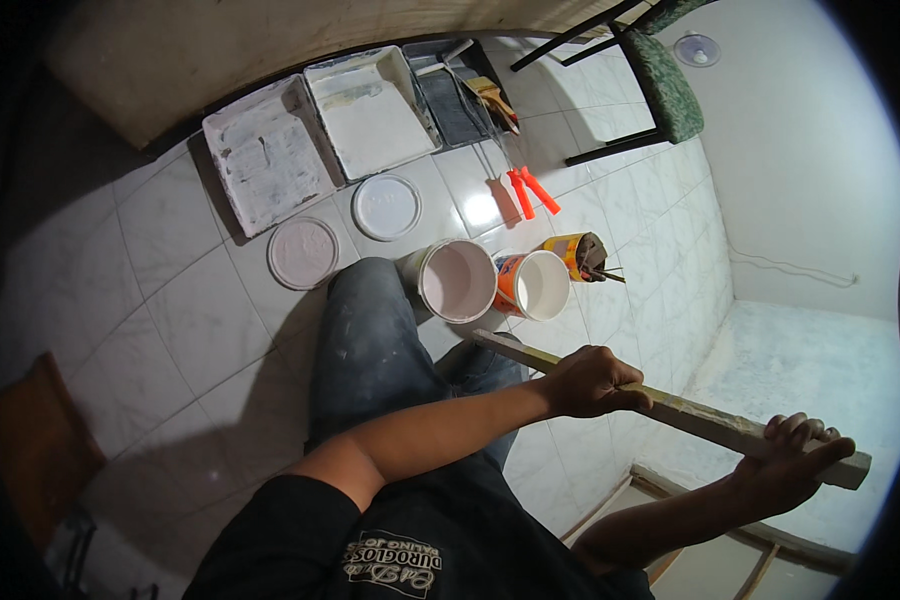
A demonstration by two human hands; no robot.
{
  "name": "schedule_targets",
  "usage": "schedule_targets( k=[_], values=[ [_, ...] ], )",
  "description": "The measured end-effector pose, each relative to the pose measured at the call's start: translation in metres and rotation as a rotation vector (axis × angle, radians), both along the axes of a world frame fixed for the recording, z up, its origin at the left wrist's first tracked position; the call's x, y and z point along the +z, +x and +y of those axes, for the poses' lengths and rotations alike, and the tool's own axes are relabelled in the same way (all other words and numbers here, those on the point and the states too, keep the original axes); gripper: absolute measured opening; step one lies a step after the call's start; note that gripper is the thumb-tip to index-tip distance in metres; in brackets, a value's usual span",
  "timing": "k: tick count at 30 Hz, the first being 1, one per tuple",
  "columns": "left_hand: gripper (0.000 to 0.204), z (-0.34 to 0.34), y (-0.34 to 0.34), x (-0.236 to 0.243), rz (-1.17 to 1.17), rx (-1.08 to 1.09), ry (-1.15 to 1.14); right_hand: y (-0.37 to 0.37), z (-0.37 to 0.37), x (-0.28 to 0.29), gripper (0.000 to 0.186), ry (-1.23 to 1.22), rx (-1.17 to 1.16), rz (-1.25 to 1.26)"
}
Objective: The person sits on the floor and stirs white paint in a bucket using a wooden stick. They then pour the paint into a tray and organize the buckets and tools on the floor.
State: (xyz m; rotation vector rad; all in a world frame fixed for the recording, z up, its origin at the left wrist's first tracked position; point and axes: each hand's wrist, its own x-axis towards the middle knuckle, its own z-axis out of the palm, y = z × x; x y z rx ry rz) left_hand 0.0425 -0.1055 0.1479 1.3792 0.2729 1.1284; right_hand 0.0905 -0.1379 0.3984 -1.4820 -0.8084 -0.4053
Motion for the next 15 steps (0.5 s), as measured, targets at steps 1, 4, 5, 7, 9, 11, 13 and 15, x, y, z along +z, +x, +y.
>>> schedule_targets(
  k=[1,4,5,7,9,11,13,15],
  values=[
    [0.07,0.0,0.001,0.002,0.0,0.028,0.038,0.004,-0.004,0.001,0.057,0.023,0.024,-0.012],
    [0.062,0.003,0.003,0.009,0.058,0.079,0.166,0.031,-0.019,0.006,0.055,0.084,0.113,-0.015],
    [0.058,0.005,0.0,0.017,0.107,0.073,0.224,0.044,-0.027,0.011,0.053,0.103,0.151,-0.002],
    [0.05,0.004,-0.006,0.032,0.107,0.231,0.349,0.08,-0.048,0.021,0.049,0.15,0.233,0.051],
    [0.051,-0.005,-0.006,0.042,-0.013,0.548,0.473,0.133,-0.076,0.028,0.046,0.204,0.309,0.123],
    [0.05,-0.028,-0.006,0.031,0.039,0.455,0.538,0.179,-0.105,0.027,0.045,0.284,0.285,0.202],
    [0.041,-0.049,-0.007,0.012,0.116,0.155,0.449,0.222,-0.136,0.009,0.048,0.344,0.2,0.251],
    [0.036,-0.063,0.006,-0.01,0.229,-0.149,0.06,0.252,-0.17,-0.017,0.051,0.372,0.117,0.372]
  ],
)
